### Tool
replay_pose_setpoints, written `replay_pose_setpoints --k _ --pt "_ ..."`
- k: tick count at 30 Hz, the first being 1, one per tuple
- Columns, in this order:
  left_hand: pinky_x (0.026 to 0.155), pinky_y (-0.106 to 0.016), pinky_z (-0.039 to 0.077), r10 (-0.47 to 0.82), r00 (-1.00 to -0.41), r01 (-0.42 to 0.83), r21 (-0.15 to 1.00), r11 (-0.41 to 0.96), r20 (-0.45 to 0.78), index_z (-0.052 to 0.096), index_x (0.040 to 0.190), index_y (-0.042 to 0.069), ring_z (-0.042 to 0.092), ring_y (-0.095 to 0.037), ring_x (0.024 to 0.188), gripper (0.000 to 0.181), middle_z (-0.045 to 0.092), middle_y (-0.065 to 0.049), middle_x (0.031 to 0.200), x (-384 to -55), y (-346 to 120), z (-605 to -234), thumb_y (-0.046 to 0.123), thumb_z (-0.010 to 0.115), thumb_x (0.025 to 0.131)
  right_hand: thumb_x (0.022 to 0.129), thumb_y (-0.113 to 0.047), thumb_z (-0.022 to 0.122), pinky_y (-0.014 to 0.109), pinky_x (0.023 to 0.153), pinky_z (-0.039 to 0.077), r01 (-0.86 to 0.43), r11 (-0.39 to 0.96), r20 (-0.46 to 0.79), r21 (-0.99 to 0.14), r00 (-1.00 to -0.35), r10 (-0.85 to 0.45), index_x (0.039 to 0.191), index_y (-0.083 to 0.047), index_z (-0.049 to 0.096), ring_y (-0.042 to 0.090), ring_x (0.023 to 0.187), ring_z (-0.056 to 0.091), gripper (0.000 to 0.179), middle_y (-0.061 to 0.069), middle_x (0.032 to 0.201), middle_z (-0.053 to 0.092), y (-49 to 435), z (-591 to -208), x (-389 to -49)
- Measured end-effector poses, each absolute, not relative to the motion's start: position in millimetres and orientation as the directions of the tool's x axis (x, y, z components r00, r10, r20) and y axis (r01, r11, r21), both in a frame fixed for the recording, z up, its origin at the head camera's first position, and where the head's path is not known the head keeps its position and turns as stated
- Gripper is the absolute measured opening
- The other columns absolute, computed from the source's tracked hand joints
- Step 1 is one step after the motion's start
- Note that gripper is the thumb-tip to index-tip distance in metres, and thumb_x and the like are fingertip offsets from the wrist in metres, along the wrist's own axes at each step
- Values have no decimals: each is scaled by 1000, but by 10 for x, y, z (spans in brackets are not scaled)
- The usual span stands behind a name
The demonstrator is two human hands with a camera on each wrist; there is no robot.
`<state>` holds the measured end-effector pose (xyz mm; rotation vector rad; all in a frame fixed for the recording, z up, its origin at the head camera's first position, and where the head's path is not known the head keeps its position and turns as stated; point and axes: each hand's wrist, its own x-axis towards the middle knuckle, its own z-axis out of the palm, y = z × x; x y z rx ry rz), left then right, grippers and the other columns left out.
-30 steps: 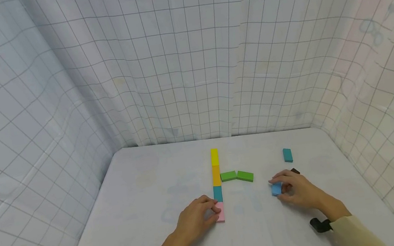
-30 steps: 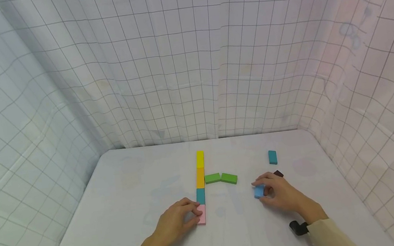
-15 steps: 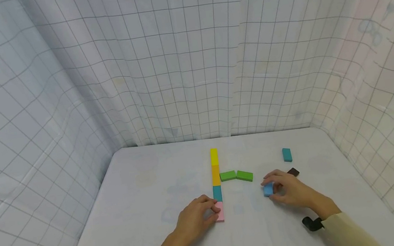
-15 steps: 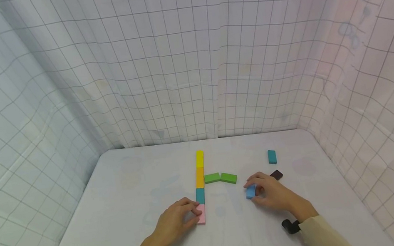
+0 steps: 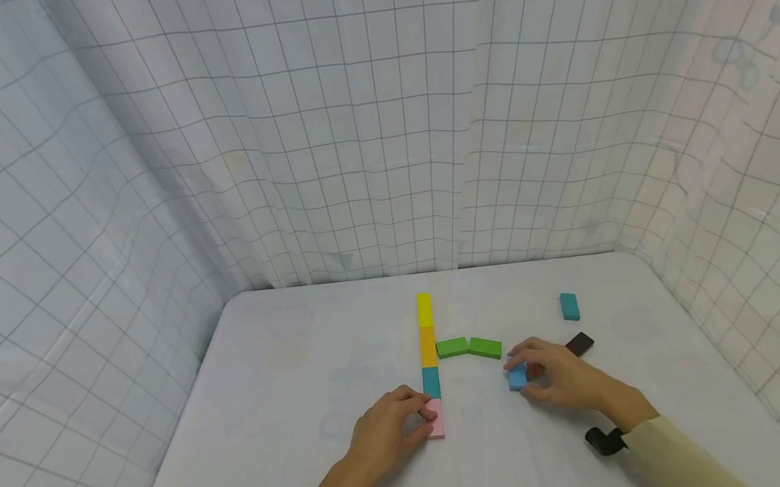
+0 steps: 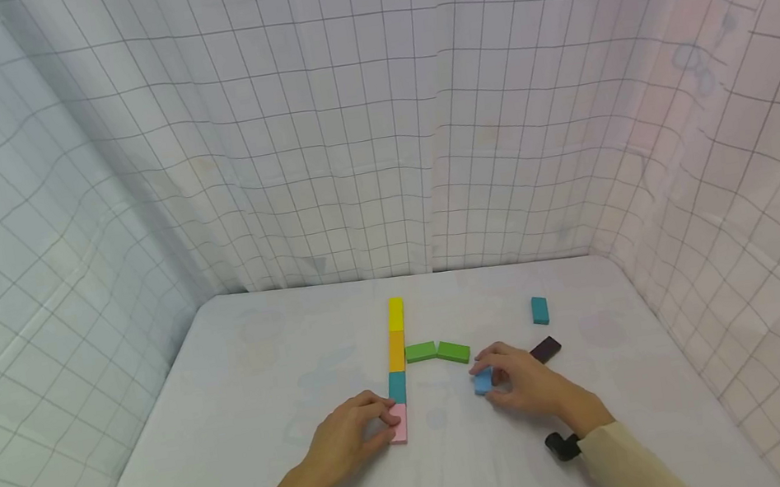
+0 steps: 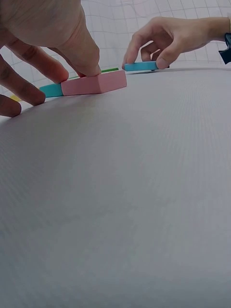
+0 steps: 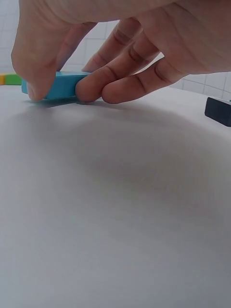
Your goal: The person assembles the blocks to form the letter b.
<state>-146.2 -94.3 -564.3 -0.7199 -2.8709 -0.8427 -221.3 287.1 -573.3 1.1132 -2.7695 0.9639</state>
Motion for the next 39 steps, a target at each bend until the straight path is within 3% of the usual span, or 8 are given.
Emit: replay_pose_setpoints --k 14,27,39 --pt "94 -42 69 418 -891 446 516 732 177 90 110 25 79 -22 121 10 81 6 129 -1445 -939 -5603 19 93 102 98 -2 91 26 88 62 -592 580 178 -560 -769 -614 132 -16 83 9 101 68 38 13 149 71 2798 -5733 -2241" --pt "96 -42 69 416 -894 441 502 744 168 91 110 24 79 -21 121 10 82 5 130 -1472 -934 -5611 19 92 102 101 -7 89 29 95 62 -575 612 155 -542 -785 -600 135 -19 83 7 105 72 36 15 166 61 2779 -5727 -2242" --pt "92 -41 69 421 -886 459 496 737 194 91 110 26 79 -22 120 10 82 6 129 -1452 -948 -5628 20 93 102 100 -6 90 27 94 61 -573 612 136 -545 -781 -610 134 -19 84 3 105 71 37 12 162 65 2763 -5715 -2236"
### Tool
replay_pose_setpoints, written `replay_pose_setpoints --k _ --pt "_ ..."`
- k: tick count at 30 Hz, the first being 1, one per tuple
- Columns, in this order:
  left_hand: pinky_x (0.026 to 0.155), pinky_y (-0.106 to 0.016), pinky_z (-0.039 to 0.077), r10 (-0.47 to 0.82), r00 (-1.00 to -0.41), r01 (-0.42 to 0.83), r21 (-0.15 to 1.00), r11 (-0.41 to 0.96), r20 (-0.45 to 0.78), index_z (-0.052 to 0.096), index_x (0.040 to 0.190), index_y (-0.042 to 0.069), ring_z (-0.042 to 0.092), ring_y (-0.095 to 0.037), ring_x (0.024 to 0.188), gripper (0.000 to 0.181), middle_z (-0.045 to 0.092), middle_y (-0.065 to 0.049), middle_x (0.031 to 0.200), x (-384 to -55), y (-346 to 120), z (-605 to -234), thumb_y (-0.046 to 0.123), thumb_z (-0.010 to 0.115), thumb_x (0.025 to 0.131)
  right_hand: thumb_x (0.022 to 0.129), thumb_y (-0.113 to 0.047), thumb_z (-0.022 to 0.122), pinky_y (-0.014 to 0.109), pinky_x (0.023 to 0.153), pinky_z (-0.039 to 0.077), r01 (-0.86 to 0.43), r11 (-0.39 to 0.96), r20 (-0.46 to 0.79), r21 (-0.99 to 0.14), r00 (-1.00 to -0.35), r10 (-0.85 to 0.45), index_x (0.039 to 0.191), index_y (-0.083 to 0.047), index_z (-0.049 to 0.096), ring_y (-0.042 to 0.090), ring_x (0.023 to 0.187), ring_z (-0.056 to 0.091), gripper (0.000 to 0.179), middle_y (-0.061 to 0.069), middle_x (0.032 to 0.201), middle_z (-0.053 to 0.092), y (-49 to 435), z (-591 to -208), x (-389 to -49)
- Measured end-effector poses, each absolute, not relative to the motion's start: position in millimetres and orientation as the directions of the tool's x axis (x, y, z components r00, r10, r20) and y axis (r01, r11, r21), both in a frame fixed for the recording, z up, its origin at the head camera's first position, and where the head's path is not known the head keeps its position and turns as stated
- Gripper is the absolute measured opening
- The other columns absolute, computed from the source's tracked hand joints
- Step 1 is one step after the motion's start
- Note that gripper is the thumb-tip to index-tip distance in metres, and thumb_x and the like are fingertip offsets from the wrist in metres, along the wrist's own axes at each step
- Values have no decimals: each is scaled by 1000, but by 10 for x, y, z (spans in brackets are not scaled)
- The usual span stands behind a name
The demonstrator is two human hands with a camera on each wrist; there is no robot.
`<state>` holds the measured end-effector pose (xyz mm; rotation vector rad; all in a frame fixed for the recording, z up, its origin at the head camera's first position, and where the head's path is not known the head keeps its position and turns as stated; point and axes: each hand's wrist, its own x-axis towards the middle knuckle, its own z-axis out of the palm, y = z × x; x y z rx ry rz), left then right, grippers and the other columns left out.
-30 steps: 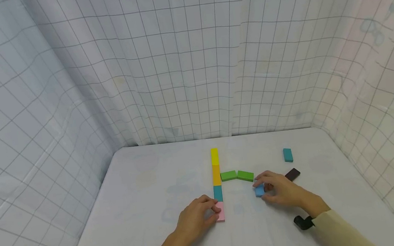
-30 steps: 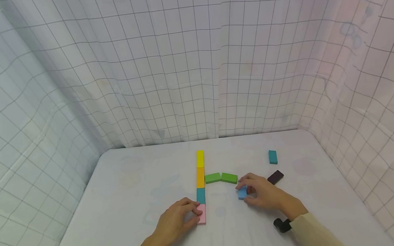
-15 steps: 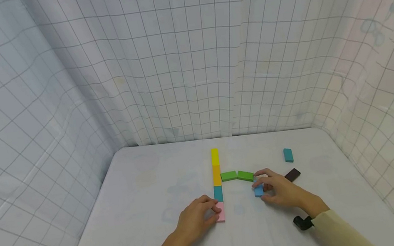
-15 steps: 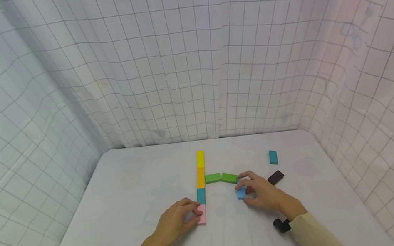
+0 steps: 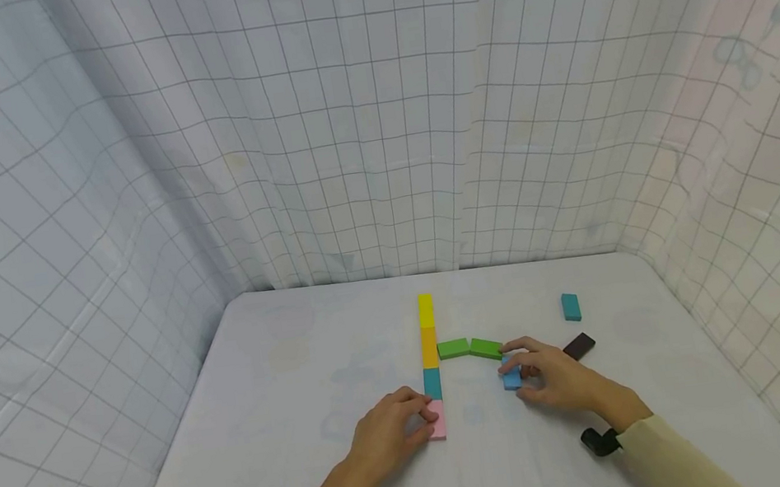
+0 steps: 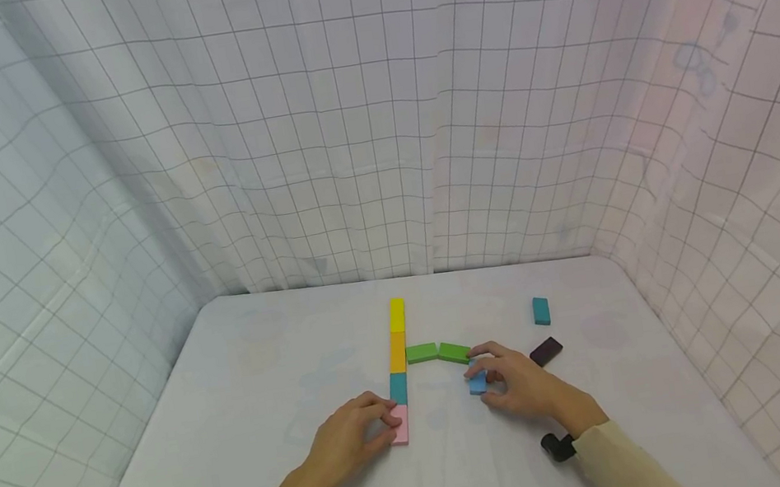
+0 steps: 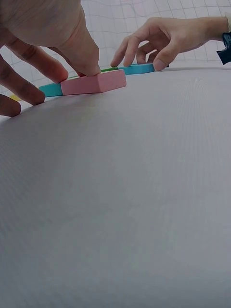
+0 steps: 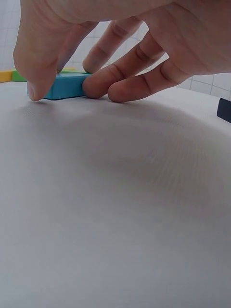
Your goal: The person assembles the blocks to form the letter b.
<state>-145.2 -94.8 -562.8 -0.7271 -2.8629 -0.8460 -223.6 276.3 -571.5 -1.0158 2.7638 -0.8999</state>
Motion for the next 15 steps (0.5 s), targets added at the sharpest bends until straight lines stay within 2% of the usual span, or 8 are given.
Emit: replay_pose_setpoints --k 11,15 --pt "96 -42 69 415 -896 436 496 751 158 91 110 25 79 -21 122 9 81 6 131 -1457 -940 -5615 20 92 102 101 -9 90 27 95 62 -552 614 116 -564 -790 -603 137 -17 84 4 107 71 38 11 161 65 2746 -5687 -2208" --pt "97 -42 69 413 -899 427 501 752 147 91 110 25 78 -21 123 10 81 6 131 -1456 -938 -5606 20 92 102 100 -11 92 28 94 63 -548 626 130 -555 -800 -586 138 -15 83 6 107 73 39 11 154 65 2735 -5693 -2198"
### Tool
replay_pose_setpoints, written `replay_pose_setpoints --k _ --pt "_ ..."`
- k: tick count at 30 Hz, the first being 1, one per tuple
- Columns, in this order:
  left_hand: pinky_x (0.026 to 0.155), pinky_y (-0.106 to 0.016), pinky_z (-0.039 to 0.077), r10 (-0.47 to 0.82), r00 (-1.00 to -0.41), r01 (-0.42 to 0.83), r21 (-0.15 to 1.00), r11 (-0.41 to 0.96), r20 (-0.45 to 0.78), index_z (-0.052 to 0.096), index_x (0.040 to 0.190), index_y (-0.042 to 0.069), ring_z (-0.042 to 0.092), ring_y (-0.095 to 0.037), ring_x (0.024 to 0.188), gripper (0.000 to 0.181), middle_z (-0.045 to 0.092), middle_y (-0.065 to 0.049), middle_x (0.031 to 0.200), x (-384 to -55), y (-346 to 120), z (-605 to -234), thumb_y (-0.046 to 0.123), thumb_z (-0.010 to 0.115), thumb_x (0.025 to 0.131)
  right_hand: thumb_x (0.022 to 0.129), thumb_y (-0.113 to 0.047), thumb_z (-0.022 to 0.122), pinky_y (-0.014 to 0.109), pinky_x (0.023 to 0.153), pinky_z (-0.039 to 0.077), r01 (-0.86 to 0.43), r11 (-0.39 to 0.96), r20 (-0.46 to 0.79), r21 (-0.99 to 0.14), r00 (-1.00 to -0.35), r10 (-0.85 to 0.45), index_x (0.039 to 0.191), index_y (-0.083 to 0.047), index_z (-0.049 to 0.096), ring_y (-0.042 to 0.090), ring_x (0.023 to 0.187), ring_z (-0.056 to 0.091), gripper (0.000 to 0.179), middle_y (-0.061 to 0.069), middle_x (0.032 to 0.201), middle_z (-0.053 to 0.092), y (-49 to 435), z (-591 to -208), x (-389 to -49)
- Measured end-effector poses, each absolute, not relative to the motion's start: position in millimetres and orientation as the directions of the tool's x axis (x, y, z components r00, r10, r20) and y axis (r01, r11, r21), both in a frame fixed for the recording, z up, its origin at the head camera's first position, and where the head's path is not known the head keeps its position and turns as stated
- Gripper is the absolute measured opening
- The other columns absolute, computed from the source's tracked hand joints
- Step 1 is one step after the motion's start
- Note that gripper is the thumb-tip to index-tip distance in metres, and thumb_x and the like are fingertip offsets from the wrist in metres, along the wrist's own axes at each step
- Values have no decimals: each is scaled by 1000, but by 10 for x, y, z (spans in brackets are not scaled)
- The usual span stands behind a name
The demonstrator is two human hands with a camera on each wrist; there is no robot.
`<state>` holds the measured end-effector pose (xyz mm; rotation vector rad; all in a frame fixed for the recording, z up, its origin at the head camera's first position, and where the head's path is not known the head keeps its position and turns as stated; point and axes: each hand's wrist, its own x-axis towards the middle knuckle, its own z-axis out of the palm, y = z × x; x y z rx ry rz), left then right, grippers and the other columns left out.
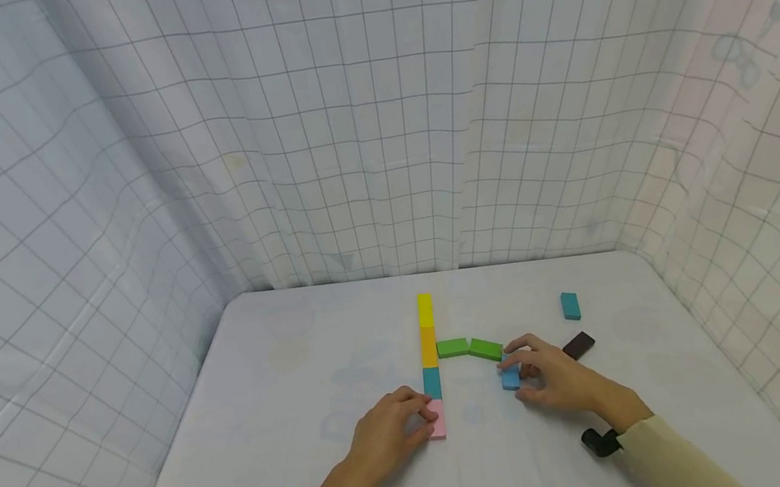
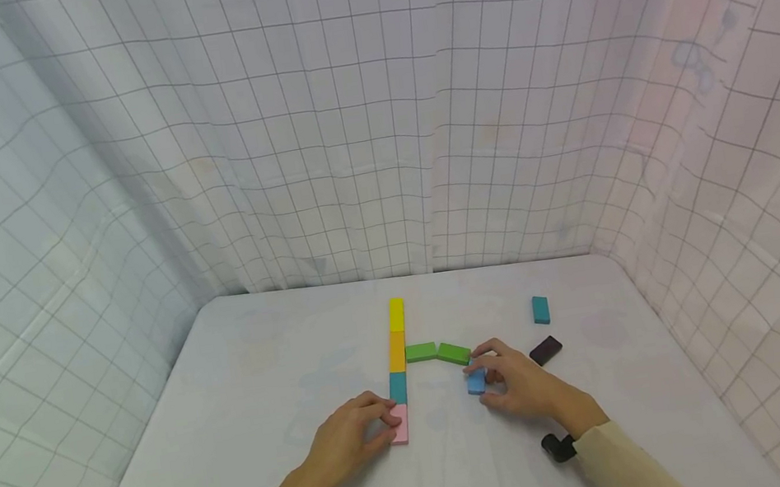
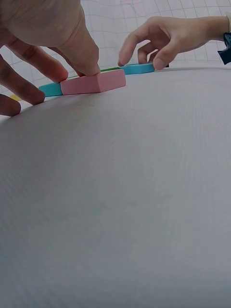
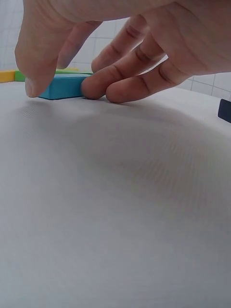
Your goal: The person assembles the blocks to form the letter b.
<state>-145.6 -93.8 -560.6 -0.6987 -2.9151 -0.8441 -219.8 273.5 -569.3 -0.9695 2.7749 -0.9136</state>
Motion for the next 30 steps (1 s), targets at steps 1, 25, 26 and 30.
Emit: replay_pose_setpoints --k 1,25,26,30 --pt "97 -42 69 412 -900 426 503 752 145 91 111 25 78 -21 123 10 81 6 131 -1456 -937 -5605 20 92 102 99 -11 93 28 94 64 -552 627 137 -550 -800 -584 137 -15 83 6 106 73 39 11 152 65 2734 -5693 -2197" --pt "94 -42 69 410 -896 434 515 739 167 91 111 24 79 -22 121 10 82 6 130 -1446 -936 -5578 19 93 102 99 -2 89 29 93 64 -573 603 146 -555 -781 -608 134 -17 84 11 106 73 38 10 148 68 2787 -5703 -2234" --pt "94 -42 69 409 -898 430 515 741 162 91 111 24 79 -22 121 10 82 6 130 -1446 -933 -5577 19 92 102 99 -2 89 29 93 64 -576 602 147 -553 -779 -609 134 -16 84 11 106 73 38 10 148 68 2787 -5704 -2233" --pt "96 -42 69 408 -900 425 512 746 152 91 111 25 79 -22 122 9 82 6 131 -1454 -933 -5579 20 92 103 99 -2 88 29 92 64 -582 600 151 -548 -775 -614 134 -15 84 11 106 73 38 11 148 69 2785 -5707 -2231"
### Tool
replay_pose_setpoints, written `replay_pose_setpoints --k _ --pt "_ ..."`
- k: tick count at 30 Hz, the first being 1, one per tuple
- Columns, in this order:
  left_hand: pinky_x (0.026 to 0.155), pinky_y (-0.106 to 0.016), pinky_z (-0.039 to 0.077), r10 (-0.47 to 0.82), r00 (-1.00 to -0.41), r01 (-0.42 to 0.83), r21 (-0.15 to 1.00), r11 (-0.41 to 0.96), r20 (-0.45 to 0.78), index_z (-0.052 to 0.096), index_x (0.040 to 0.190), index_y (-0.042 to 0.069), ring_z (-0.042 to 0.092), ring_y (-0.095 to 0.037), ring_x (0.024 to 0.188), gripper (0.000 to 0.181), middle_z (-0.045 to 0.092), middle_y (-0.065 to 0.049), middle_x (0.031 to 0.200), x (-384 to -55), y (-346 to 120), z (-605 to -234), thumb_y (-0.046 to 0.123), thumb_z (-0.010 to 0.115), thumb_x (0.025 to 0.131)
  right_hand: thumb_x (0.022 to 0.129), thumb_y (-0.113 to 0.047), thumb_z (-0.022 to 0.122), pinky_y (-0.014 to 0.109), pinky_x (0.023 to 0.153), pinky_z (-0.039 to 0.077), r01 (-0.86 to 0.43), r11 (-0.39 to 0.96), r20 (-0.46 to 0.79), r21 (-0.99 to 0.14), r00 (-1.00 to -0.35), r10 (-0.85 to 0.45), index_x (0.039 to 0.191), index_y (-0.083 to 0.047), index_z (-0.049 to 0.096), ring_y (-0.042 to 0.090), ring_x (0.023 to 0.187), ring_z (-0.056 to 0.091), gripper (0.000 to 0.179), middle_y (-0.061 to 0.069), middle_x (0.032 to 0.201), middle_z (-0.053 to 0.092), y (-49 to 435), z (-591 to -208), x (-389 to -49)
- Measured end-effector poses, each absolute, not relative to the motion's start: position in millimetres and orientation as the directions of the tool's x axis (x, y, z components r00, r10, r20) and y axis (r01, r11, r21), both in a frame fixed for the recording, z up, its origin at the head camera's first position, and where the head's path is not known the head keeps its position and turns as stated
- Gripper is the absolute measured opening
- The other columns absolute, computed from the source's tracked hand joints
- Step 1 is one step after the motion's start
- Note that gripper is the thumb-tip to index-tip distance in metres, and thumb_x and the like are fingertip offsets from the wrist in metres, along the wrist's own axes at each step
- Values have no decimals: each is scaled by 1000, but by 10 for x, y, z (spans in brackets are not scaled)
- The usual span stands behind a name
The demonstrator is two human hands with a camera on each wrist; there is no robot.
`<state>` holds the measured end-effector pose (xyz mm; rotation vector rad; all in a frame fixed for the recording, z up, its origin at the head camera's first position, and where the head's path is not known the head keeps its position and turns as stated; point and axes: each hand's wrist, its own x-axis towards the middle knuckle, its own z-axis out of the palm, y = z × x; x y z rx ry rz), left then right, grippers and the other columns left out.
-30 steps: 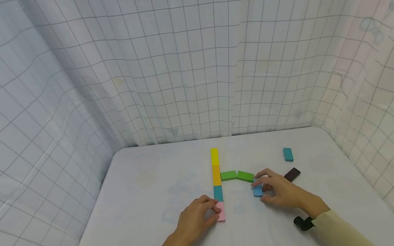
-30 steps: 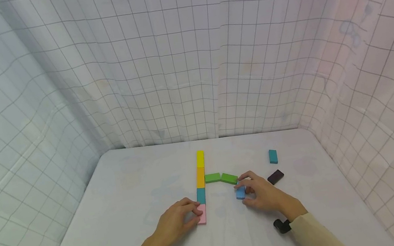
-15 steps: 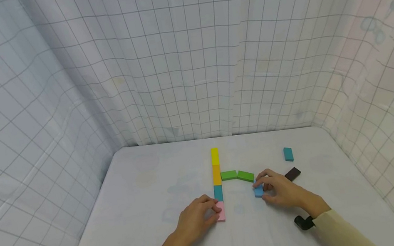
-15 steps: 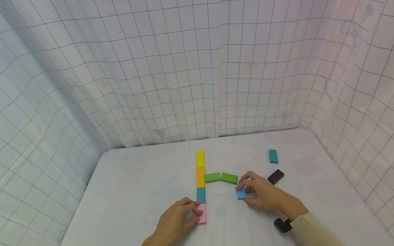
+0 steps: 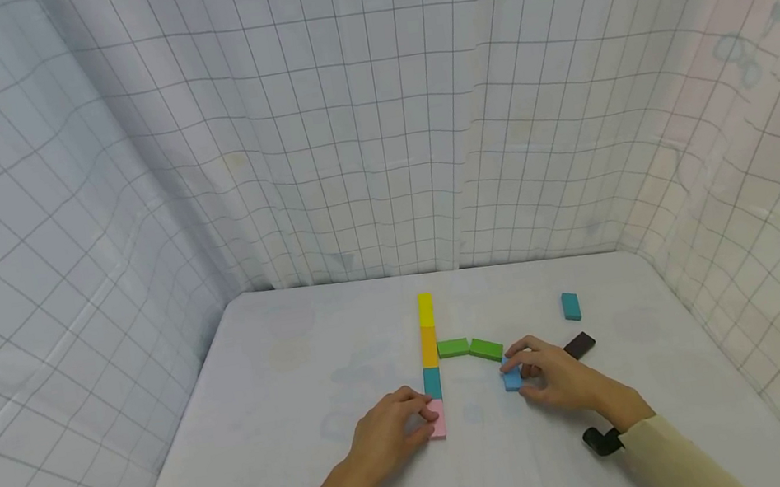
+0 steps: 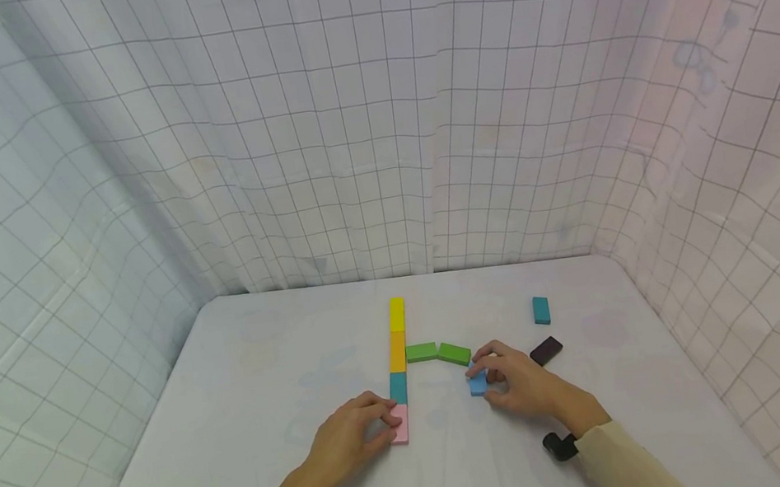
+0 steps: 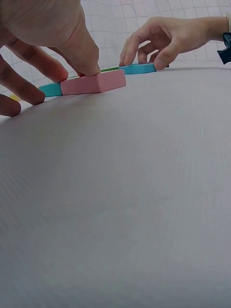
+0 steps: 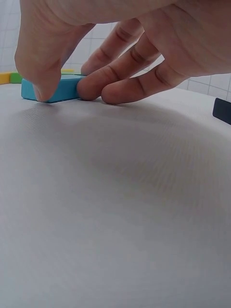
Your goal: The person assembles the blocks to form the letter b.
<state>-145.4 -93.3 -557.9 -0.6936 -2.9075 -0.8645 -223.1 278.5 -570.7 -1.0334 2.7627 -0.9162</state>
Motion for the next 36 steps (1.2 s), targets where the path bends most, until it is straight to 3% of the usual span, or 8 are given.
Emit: replay_pose_setpoints --k 24,36 --pt "93 -39 69 414 -895 438 500 747 166 91 110 24 79 -21 121 9 82 6 131 -1460 -938 -5612 19 92 102 99 -2 85 29 94 65 -577 602 148 -552 -779 -610 135 -16 84 8 108 73 38 9 152 69 2807 -5745 -2236" --pt "94 -38 68 419 -893 442 495 749 163 91 111 25 79 -19 120 10 81 6 129 -1471 -938 -5601 20 92 103 99 -5 91 31 94 65 -572 616 161 -542 -790 -592 141 -19 81 9 109 75 45 10 154 68 2871 -5753 -2212"
